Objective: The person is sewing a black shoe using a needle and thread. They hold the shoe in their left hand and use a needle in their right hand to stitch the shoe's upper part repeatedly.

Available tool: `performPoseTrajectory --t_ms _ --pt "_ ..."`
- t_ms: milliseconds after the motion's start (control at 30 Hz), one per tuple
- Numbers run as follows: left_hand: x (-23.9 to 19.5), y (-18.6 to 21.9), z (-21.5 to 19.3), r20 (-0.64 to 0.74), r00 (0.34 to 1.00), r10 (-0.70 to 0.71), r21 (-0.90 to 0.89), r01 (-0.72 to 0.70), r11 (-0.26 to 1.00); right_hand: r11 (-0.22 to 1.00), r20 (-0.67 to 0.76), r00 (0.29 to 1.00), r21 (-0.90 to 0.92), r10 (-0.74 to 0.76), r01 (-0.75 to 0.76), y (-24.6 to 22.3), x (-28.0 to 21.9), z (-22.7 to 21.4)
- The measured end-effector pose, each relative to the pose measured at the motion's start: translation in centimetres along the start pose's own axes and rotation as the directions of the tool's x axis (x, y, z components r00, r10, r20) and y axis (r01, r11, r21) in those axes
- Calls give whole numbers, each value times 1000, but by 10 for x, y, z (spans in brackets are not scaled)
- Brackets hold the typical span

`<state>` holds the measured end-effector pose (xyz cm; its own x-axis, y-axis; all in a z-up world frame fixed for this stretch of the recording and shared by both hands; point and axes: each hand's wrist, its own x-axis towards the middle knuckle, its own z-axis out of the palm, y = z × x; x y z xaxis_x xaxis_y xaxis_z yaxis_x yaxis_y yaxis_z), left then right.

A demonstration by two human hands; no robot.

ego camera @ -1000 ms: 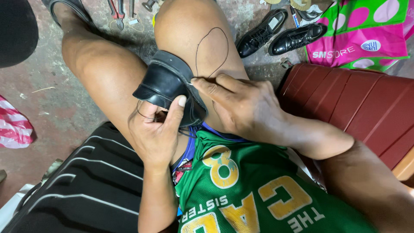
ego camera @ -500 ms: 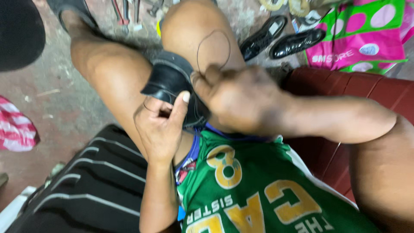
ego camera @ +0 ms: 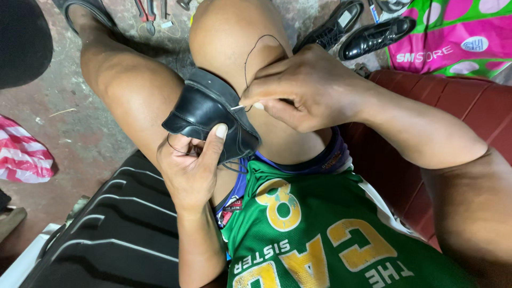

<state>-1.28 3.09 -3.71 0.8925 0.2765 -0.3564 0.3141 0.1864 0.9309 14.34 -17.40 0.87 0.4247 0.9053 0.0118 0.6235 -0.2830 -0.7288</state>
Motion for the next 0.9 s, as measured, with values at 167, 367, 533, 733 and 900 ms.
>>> performPoseTrajectory --t_ms 167,367,533,733,900 --pt "0 0 -6 1 1000 7 39 -7 999 995 35 999 -100 36 -32 -7 10 1" --pt "4 -3 -5 -35 999 16 103 -13 995 972 80 994 -230 69 -49 -17 28 6" --pt "-3 -8 -10 -28 999 -29 59 31 998 951 63 992 -298 106 -83 -23 38 13" --pt "-35 -8 -81 -319 945 -70 -236 -8 972 981 -87 995 -191 -53 35 -14 20 1" --pt "-35 -10 -120 -528 842 110 198 -4 980 979 -157 987 -201 -41 9 -9 0 2"
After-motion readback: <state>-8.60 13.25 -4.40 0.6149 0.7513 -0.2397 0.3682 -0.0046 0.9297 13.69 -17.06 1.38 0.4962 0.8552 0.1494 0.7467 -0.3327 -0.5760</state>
